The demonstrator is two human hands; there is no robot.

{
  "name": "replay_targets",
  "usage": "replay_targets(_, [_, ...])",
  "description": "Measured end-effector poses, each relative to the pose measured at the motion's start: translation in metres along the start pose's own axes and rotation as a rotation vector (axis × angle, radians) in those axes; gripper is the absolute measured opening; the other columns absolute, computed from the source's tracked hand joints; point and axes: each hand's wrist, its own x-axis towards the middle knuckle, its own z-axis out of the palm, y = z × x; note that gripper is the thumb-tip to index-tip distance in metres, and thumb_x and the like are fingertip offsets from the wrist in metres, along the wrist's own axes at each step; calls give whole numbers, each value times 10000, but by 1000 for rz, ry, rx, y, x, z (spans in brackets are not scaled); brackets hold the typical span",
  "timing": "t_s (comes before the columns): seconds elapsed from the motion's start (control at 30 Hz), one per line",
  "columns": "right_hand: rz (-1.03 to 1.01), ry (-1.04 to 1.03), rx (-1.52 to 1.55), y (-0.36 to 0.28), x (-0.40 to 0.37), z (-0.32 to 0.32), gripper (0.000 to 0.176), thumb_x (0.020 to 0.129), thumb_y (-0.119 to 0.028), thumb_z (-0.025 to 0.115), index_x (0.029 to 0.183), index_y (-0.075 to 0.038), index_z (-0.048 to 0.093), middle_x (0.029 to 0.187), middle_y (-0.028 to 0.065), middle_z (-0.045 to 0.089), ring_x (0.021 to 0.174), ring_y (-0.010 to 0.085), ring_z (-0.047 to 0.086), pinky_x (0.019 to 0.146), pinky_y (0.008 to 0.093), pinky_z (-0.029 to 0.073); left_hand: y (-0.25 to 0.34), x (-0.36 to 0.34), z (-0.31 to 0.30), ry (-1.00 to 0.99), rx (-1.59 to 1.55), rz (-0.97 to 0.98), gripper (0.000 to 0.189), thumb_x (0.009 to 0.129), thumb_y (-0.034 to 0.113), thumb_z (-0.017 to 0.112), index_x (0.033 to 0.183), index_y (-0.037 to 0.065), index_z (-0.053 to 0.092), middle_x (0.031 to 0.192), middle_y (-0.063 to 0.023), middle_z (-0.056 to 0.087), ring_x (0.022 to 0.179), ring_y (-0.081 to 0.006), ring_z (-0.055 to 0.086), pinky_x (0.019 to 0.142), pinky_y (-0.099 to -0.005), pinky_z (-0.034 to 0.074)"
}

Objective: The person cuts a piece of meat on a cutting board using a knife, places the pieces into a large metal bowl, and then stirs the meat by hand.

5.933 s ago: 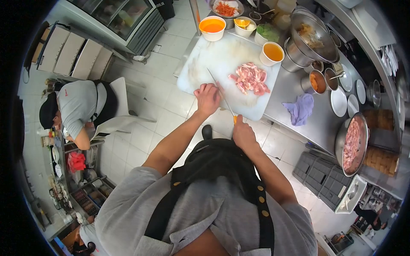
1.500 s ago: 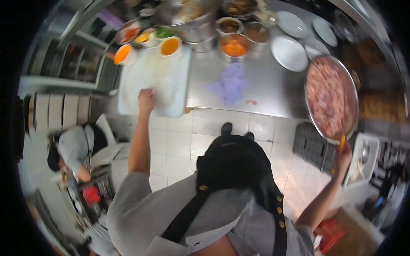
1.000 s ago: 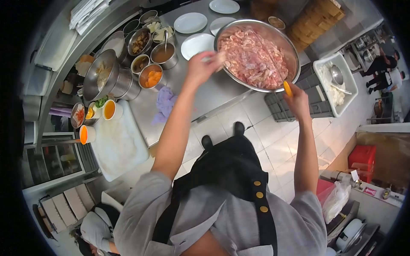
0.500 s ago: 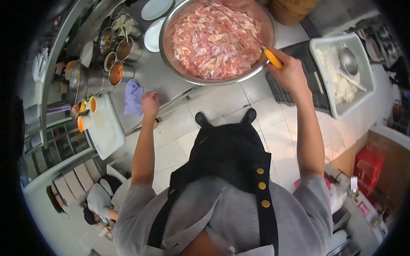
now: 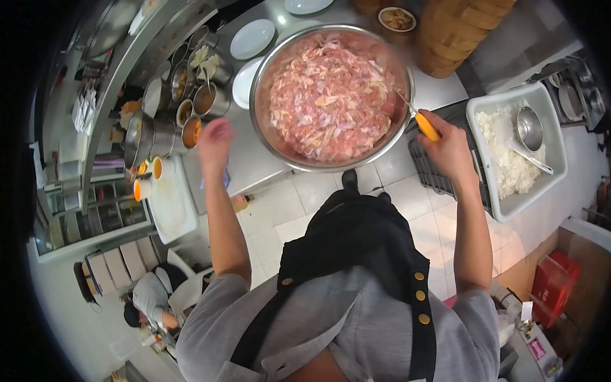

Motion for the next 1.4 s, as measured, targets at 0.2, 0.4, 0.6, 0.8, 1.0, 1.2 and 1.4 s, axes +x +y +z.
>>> replay_targets(0.2, [58,33,25,-12,15,-8,455,770,-109,677,1218,-93,598,1054,216,644,971,361,630,852,371,493,59,48,217,-672,572,589,371,795,306,681,1126,140,665,1081,-183,651,1003,-319,623,878,-416,471])
replay_targets(0.4, [19,71,134,1,13,-8,429,768,-81,687,1189,-64,606,1073,197,646,973,353,635,839,352,497,63,70,207,-1433,1158,437,490,759,428,675,1188,194,635,1158,-187,617,1089,-356,566,940,-419,435])
replay_targets(0.6, [86,8,232,19,15,-27,435,768,-73,694,1194,-77,607,1035,212,649,957,352,639,823,345,499,58,119,223,-1318,884,177,481,709,365,723,1148,180,661,1084,-150,656,1050,-321,594,891,-409,463])
replay_targets(0.8, [59,-17,277,35,27,-43,447,763,-71,699,1199,-93,606,970,217,653,882,373,642,778,365,501,52,117,295,-943,1008,447,268,676,178,699,928,89,713,985,-177,664,901,-323,634,774,-403,505])
replay_targets(1.0, [-11,-23,302,52,30,-50,447,755,-70,702,1191,-70,603,1034,205,649,917,368,638,802,364,509,82,140,215,-945,423,57,128,639,63,722,709,26,621,668,-42,619,626,-149,591,579,-301,473])
replay_targets(1.2, [-81,-68,273,56,42,-47,451,762,-73,694,1203,-82,599,1014,215,649,894,372,641,774,370,510,108,84,169,-624,328,-17,92,676,20,705,708,37,620,634,21,575,595,-64,519,537,-232,428])
replay_targets(1.4, [-85,-131,296,56,49,-43,445,770,-64,682,1206,-80,599,946,222,655,805,368,650,729,354,506,155,-9,128,-888,742,329,322,730,139,704,1033,53,638,1005,-148,634,925,-294,613,841,-376,478])
